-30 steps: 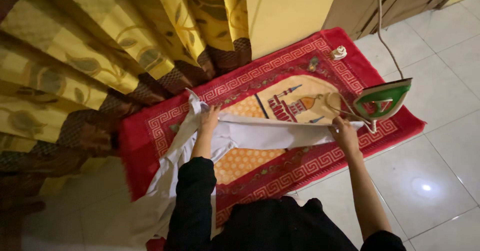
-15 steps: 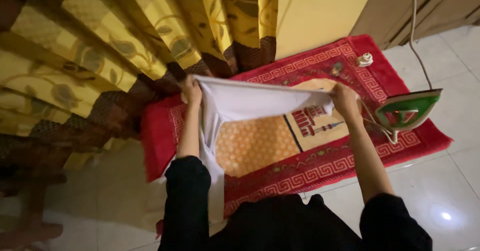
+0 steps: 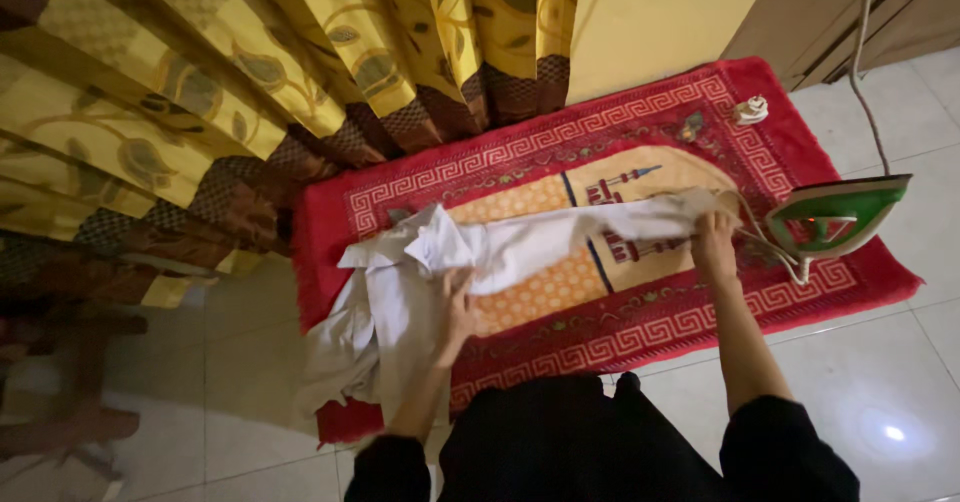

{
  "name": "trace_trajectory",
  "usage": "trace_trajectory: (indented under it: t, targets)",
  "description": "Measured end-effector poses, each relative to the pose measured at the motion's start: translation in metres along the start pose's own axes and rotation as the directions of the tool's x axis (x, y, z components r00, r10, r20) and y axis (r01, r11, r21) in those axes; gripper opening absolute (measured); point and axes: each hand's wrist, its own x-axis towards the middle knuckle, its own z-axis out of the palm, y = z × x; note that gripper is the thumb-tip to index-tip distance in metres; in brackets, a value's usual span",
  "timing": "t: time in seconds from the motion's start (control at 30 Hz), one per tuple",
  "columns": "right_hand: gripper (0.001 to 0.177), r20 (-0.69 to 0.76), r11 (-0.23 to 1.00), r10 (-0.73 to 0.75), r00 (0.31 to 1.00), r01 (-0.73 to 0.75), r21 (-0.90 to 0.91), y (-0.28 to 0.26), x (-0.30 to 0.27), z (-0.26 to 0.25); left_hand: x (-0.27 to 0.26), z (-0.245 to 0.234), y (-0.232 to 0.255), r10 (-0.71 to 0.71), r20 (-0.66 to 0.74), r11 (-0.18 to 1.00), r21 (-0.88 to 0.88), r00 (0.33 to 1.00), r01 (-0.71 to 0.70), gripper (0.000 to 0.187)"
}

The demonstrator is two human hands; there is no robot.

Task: The person irons a white shirt on a red mat with a green iron, and then folds the shirt by hand.

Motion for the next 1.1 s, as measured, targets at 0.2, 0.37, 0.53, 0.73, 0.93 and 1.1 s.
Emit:
trace_trajectory:
  t: [0.2,0.37,0.53,0.73,0.93,1.1]
  targets:
    - [0.033,0.110,0.993,0.114,0.987,-0.116,0.012,0.002,-0.047,-0.006,-0.041,-0.019,-0.001,-0.132,0.177,0.968,0.236,0.975,0.088,0.059]
    - [0.022,-0.033,0.983,0.183,0.983,-0.183,0.011,0.012,-0.054,-0.008,-0.061,-0.043,0.001,-0.113,0.149,0.956,0.286,0.982,0.066,0.055]
    - [0.017,0.039,0.991,0.130,0.991,-0.129,-0.018,0.020,-0.071,-0.012,-0.065,-0.064,0.030,-0.019,0.198,0.903,0.423,0.980,-0.068,0.048]
    - [0.021,-0.165,0.973,0.058,0.985,-0.093,-0.212,0.019,-0.079,-0.009,-0.075,-0.043,0.047,0.112,0.082,0.807,0.573,0.990,-0.139,0.033]
    - [0.045,-0.174,0.992,0.087,0.981,-0.101,-0.075,0.041,-0.018,0.000,-0.033,0.051,0.049,0.330,0.221,0.909,0.187,0.918,-0.372,0.035]
    - [0.045,0.206,0.962,-0.076,0.975,0.126,-0.243,0.062,0.051,0.016,0.025,0.152,0.081,0.358,0.389,0.910,0.055,0.849,-0.410,0.045]
